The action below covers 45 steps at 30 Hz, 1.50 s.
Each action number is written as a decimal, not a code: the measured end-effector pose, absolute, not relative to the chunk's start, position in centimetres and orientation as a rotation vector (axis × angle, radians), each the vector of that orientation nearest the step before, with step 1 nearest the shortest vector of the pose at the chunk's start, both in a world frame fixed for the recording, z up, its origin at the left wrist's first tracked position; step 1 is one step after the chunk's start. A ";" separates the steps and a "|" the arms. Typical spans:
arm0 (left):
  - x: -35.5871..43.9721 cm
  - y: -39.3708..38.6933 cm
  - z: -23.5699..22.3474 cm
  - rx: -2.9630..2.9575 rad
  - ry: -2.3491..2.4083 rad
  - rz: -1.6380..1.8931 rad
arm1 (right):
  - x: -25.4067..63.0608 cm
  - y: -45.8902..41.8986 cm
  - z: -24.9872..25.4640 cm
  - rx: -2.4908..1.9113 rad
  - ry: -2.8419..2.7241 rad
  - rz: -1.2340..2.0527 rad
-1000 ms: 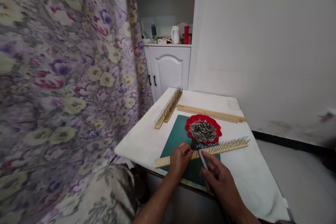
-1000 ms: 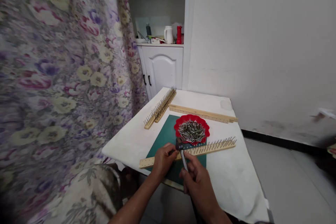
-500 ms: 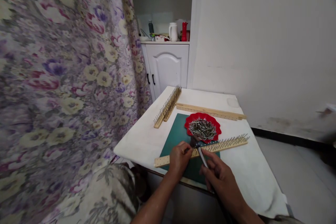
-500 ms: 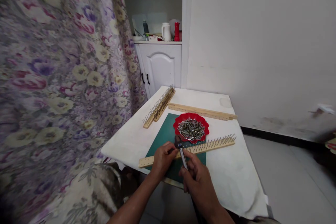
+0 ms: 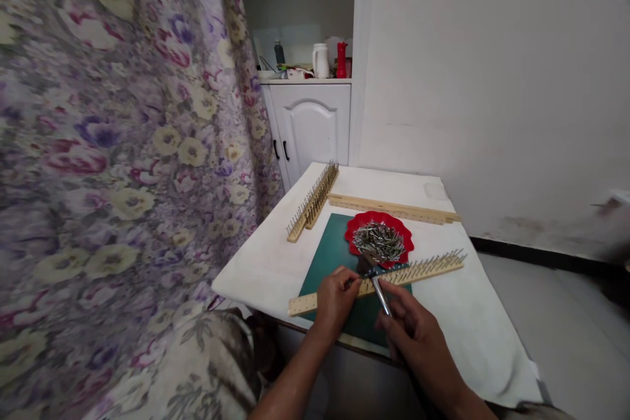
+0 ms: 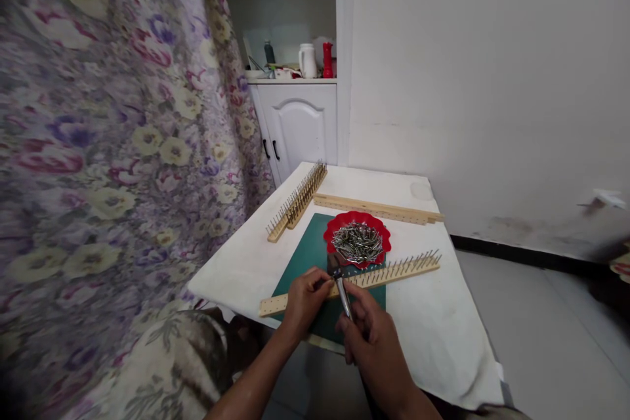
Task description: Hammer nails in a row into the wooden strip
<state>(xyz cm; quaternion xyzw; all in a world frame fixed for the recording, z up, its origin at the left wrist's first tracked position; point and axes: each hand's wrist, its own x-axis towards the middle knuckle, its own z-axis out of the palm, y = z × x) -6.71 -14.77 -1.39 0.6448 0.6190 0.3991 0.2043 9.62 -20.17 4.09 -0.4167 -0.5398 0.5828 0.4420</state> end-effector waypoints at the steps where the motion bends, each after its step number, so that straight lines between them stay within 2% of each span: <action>1: -6.7 -14.7 -1.4 1.803 1.729 1.114 | 9.6 -20.2 4.0 -1.038 -1.338 1.447; 9: -6.7 -14.7 -1.3 1.807 1.747 1.097 | 9.3 -19.7 3.0 -1.009 -1.347 1.468; 24: -9.0 -14.0 0.4 1.881 1.630 1.029 | 11.8 -18.0 5.2 -0.997 -1.246 1.279; 29: -9.7 -10.5 3.2 2.076 1.703 0.970 | 12.0 -17.6 5.2 -0.986 -1.200 1.293; 33: -8.3 -6.1 4.9 2.277 1.877 0.617 | 11.9 -17.5 5.3 -0.989 -1.185 1.302; 37: -6.8 -2.3 4.4 2.297 1.973 0.417 | 12.0 -17.6 5.4 -1.009 -1.189 1.284; 45: -5.3 0.1 2.4 2.255 2.085 0.428 | 12.0 -17.2 4.9 -0.974 -1.149 1.317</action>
